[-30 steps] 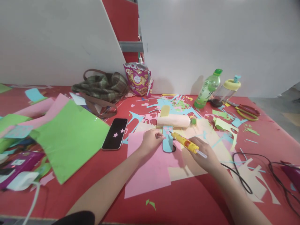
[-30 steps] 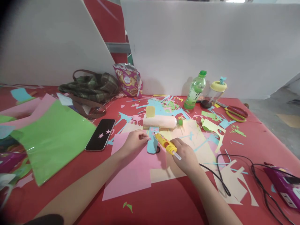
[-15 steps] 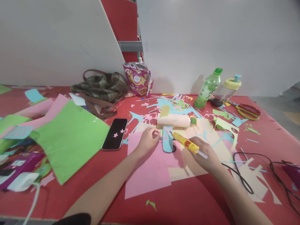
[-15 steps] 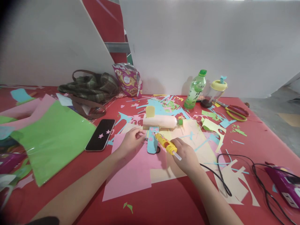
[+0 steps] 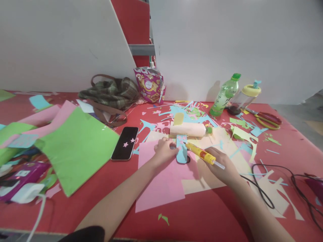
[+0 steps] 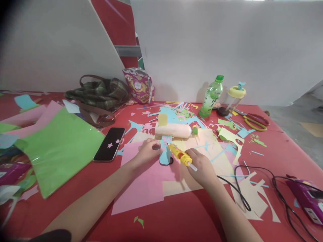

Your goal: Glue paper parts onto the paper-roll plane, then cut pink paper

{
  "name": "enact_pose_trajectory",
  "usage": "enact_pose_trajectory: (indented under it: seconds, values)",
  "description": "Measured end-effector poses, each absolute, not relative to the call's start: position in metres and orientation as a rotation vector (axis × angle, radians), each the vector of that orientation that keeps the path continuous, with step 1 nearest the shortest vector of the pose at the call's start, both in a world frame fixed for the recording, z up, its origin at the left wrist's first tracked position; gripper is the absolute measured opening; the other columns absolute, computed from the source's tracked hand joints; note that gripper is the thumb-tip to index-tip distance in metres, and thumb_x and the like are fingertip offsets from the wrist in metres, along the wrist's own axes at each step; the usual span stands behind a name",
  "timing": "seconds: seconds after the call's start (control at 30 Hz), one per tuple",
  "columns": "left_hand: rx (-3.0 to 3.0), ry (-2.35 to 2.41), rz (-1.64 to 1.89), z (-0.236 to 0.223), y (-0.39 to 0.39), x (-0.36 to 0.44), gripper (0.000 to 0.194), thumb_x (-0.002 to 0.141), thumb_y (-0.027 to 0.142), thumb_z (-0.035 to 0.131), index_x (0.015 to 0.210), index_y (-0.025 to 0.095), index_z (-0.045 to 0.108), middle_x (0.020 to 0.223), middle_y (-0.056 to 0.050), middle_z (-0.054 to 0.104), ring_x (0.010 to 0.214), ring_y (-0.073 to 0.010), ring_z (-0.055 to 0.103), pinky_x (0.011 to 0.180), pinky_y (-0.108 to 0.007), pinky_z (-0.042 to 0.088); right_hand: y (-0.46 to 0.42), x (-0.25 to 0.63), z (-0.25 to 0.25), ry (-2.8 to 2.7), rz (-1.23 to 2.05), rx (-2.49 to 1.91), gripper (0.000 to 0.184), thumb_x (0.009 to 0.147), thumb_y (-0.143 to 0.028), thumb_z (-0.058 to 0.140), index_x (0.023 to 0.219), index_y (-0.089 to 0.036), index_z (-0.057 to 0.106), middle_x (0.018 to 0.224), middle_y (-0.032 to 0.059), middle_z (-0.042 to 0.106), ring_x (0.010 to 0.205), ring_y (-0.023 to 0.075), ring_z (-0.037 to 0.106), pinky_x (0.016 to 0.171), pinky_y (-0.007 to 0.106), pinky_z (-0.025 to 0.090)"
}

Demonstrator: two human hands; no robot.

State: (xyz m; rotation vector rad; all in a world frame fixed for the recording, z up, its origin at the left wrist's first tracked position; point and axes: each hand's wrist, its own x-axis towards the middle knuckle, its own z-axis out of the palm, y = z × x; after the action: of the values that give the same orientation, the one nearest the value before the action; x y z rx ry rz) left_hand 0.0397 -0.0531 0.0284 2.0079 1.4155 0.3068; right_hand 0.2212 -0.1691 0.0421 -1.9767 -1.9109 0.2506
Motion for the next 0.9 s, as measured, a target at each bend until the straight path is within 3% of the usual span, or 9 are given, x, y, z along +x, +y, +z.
enact_pose_trajectory:
  seconds: [0.37, 0.9]
  values:
    - [1.979, 1.480, 0.356, 0.020, -0.055, 0.044, 0.010, 0.060, 0.029, 0.053, 0.063, 0.020, 0.057, 0.091, 0.000, 0.052, 0.094, -0.0206, 0.046, 0.080, -0.035, 0.027, -0.169, 0.220, 0.044, -1.910, 0.241, -2.018, 0.012, 0.073, -0.018, 0.042, 0.080, -0.018, 0.051, 0.078, 0.0050, 0.060, 0.063, 0.0173, 0.057, 0.050, 0.024, 0.037]
    - [1.967, 1.433, 0.348, 0.030, -0.058, 0.042, 0.011, 0.062, 0.026, 0.050, 0.063, 0.019, 0.057, 0.093, -0.003, 0.053, 0.094, -0.0213, 0.046, 0.081, -0.037, 0.031, -0.169, 0.221, 0.042, -1.903, 0.227, -1.995, 0.015, 0.072, -0.015, 0.041, 0.080, -0.019, 0.053, 0.079, 0.0052, 0.060, 0.063, 0.0172, 0.057, 0.050, 0.024, 0.036]
